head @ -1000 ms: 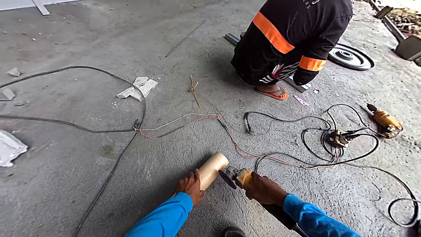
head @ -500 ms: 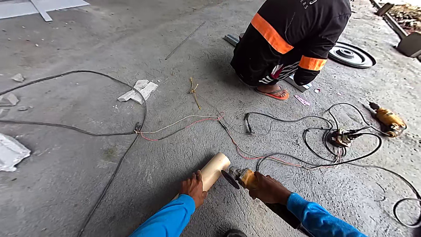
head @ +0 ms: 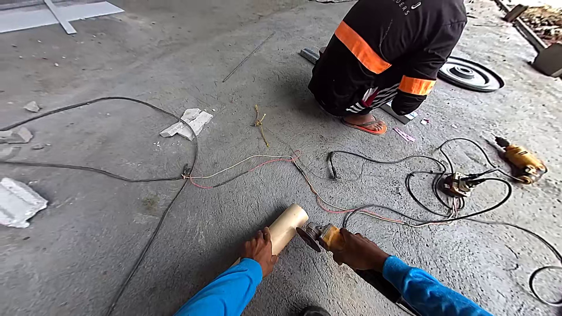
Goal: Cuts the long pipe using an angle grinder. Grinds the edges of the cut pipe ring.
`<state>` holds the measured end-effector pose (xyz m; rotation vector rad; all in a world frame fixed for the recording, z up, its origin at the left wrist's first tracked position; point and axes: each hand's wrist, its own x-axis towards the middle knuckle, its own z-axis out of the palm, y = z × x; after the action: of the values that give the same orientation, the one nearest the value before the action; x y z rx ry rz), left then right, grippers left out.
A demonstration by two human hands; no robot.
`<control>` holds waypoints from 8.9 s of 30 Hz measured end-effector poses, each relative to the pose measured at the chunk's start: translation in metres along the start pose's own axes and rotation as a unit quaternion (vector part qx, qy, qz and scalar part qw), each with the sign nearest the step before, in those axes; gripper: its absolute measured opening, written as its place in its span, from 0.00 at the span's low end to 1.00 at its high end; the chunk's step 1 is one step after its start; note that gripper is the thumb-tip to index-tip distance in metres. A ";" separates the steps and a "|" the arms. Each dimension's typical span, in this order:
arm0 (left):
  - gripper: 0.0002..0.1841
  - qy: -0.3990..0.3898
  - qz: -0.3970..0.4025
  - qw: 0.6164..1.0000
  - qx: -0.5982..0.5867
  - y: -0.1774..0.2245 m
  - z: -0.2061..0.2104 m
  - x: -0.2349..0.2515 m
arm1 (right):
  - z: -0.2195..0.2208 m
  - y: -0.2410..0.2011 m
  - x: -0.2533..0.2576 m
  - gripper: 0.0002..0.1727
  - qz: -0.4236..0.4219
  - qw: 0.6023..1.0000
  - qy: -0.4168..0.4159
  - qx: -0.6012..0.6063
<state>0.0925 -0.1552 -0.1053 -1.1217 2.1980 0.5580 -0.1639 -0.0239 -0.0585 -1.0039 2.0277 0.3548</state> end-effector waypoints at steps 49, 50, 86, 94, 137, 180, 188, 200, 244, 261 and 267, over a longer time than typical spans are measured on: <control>0.51 0.000 -0.008 1.000 -0.006 0.004 0.001 -0.001 | -0.007 -0.017 0.015 0.50 -0.001 1.000 0.001 -0.016; 0.51 -0.002 -0.008 1.000 -0.006 0.004 0.001 -0.001 | -0.008 -0.018 0.015 0.50 -0.001 1.000 0.002 -0.015; 0.56 -0.030 -0.015 0.997 -0.066 -0.018 0.004 0.003 | -0.018 -0.013 0.007 0.46 -0.036 0.999 0.012 0.029; 0.55 -0.029 -0.012 0.997 -0.073 -0.016 0.003 0.000 | -0.022 -0.020 0.007 0.47 -0.033 0.999 0.017 0.015; 0.51 0.010 -0.042 0.999 -0.008 0.017 0.023 -0.014 | -0.031 -0.047 0.016 0.47 -0.029 0.999 0.016 -0.007; 0.60 -0.004 0.023 1.000 0.010 -0.014 0.009 -0.004 | -0.014 0.011 0.006 0.44 -0.020 0.995 0.044 0.085; 0.59 -0.008 0.024 1.000 0.004 -0.014 0.006 -0.005 | -0.014 0.012 0.007 0.44 -0.021 0.996 0.042 0.081; 0.60 -0.004 0.021 1.000 0.005 -0.013 0.007 -0.006 | -0.016 0.006 0.012 0.45 -0.013 0.997 0.034 0.063; 0.56 0.014 -0.002 0.999 0.038 0.006 0.030 -0.010 | -0.031 -0.025 0.020 0.44 -0.003 0.998 0.036 0.048; 0.61 -0.001 0.019 1.000 -0.023 -0.015 0.017 -0.015 | -0.043 0.010 -0.006 0.32 -0.089 0.976 0.088 0.181; 0.60 0.011 -0.001 1.000 0.006 -0.018 0.011 -0.010 | -0.025 0.025 -0.007 0.38 -0.049 0.988 0.061 0.136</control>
<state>0.1153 -0.1530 -0.1083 -1.1295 2.2165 0.5341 -0.1949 -0.0180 -0.0401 -0.9688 2.0585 -0.0381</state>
